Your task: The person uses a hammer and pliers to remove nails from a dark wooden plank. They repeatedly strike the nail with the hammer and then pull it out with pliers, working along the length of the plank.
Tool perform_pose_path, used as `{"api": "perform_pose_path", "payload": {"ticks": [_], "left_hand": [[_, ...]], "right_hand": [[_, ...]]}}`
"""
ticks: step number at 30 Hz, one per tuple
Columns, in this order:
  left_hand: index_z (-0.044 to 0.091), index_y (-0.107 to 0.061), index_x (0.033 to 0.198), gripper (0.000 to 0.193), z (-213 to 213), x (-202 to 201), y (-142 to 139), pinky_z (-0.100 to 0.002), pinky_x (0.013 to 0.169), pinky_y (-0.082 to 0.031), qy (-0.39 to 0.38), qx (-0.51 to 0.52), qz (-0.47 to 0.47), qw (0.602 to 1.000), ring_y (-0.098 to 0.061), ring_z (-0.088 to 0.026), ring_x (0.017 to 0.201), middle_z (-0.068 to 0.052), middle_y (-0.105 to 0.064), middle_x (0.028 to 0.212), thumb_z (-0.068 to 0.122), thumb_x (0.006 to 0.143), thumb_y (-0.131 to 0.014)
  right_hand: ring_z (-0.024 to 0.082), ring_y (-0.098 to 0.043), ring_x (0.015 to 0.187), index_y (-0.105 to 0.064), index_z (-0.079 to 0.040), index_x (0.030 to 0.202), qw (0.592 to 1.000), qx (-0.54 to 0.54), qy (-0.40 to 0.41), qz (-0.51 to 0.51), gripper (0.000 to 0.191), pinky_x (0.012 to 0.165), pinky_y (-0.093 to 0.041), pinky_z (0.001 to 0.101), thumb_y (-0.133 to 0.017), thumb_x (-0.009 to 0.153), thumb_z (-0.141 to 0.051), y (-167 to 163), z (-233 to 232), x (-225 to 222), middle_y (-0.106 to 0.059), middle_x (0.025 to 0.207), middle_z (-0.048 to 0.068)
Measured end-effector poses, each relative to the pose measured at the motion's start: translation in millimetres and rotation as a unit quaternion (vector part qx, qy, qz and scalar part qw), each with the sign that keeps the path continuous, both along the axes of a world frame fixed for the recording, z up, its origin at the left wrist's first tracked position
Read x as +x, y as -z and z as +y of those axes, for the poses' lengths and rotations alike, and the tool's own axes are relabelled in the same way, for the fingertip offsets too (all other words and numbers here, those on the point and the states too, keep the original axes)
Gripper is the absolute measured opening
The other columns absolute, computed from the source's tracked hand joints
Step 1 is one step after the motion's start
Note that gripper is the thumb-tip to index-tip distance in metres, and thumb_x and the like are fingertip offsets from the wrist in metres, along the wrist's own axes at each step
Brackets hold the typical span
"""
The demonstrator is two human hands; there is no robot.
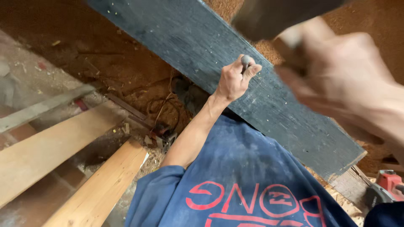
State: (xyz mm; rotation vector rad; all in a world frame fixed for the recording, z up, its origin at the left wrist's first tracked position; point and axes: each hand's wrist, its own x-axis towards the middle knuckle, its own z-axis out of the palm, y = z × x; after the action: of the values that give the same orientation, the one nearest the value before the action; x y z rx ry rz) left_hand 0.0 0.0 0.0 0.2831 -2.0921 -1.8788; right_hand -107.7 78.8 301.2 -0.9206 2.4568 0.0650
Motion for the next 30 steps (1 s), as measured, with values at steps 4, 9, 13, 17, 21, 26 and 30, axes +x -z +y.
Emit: {"api": "perform_pose_path", "payload": {"ticks": [4, 9, 13, 17, 21, 26, 30], "left_hand": [[0.01, -0.062, 0.112, 0.024, 2.6, 7.9, -7.5, -0.033, 0.065, -0.057, -0.005, -0.024, 0.016, 1.0, -0.071, -0.021, 0.069, -0.007, -0.07, 0.086, 0.033, 0.105, -0.067], [0.005, -0.057, 0.121, 0.028, -4.5, -0.8, -16.9, -0.037, 0.073, -0.06, -0.035, -0.049, 0.133, 0.989, -0.071, -0.026, 0.088, -0.011, -0.069, 0.1, 0.03, 0.11, -0.057], [0.012, -0.062, 0.102, 0.019, 2.3, 4.1, -21.2, -0.035, 0.064, -0.057, -0.027, -0.011, 0.023, 0.999, -0.068, -0.019, 0.068, -0.004, -0.067, 0.083, 0.03, 0.103, -0.069], [0.01, -0.061, 0.1, 0.021, 8.1, 7.1, -14.6, -0.033, 0.064, -0.057, -0.026, -0.025, 0.025, 0.999, -0.07, -0.019, 0.07, -0.005, -0.068, 0.084, 0.03, 0.103, -0.067], [0.002, -0.063, 0.115, 0.027, -0.9, 6.1, -12.8, -0.037, 0.072, -0.057, -0.046, -0.052, 0.085, 0.994, -0.072, -0.029, 0.086, -0.013, -0.07, 0.094, 0.028, 0.108, -0.056], [0.008, -0.056, 0.107, 0.03, -12.4, 5.5, 11.6, -0.032, 0.068, -0.06, -0.107, 0.121, -0.034, 0.986, -0.074, -0.018, 0.076, -0.006, -0.071, 0.08, 0.037, 0.108, -0.056], [0.005, -0.052, 0.107, 0.035, -29.0, -4.7, 20.4, -0.03, 0.059, -0.056, -0.131, 0.326, -0.136, 0.926, -0.068, -0.017, 0.059, 0.0, -0.058, 0.07, 0.039, 0.108, -0.054]], "right_hand": [[0.04, -0.069, 0.063, -0.054, -0.002, 0.124, 0.999, -0.022, -0.045, -0.002, 0.042, 0.057, -0.057, 0.0506, -0.066, 0.092, -0.027, 45.3, 10.1, 11.0, -0.069, 0.075, 0.023], [0.041, -0.067, 0.059, -0.052, -0.001, 0.115, 0.993, 0.075, -0.039, -0.08, 0.034, 0.056, -0.054, 0.0521, -0.062, 0.093, -0.024, 56.9, -12.0, 3.5, -0.068, 0.068, 0.021], [0.035, -0.066, 0.055, -0.051, -0.005, 0.127, 0.996, 0.081, -0.022, 0.003, 0.048, 0.05, -0.054, 0.0453, -0.067, 0.094, -0.037, 11.5, 7.7, -5.1, -0.067, 0.068, 0.018], [0.033, -0.063, 0.053, -0.057, -0.005, 0.107, 0.985, -0.151, -0.059, 0.066, 0.02, 0.048, -0.049, 0.0472, -0.065, 0.093, -0.018, 26.0, 16.2, 11.6, -0.067, 0.068, 0.018], [0.044, -0.068, 0.063, -0.053, -0.003, 0.117, 0.996, 0.01, -0.019, -0.081, 0.035, 0.059, -0.054, 0.0546, -0.064, 0.089, -0.021, 72.1, 2.0, 11.7, -0.069, 0.071, 0.024], [0.049, -0.07, 0.073, -0.051, -0.006, 0.126, 0.99, 0.029, 0.078, -0.114, 0.047, 0.068, -0.055, 0.0581, -0.069, 0.088, -0.029, 102.9, 48.3, 20.1, -0.071, 0.082, 0.029], [0.049, -0.069, 0.083, -0.054, -0.004, 0.13, 0.978, -0.047, 0.15, -0.136, 0.055, 0.073, -0.056, 0.0551, -0.074, 0.085, -0.03, 142.4, 113.0, 28.1, -0.07, 0.091, 0.03]]}}
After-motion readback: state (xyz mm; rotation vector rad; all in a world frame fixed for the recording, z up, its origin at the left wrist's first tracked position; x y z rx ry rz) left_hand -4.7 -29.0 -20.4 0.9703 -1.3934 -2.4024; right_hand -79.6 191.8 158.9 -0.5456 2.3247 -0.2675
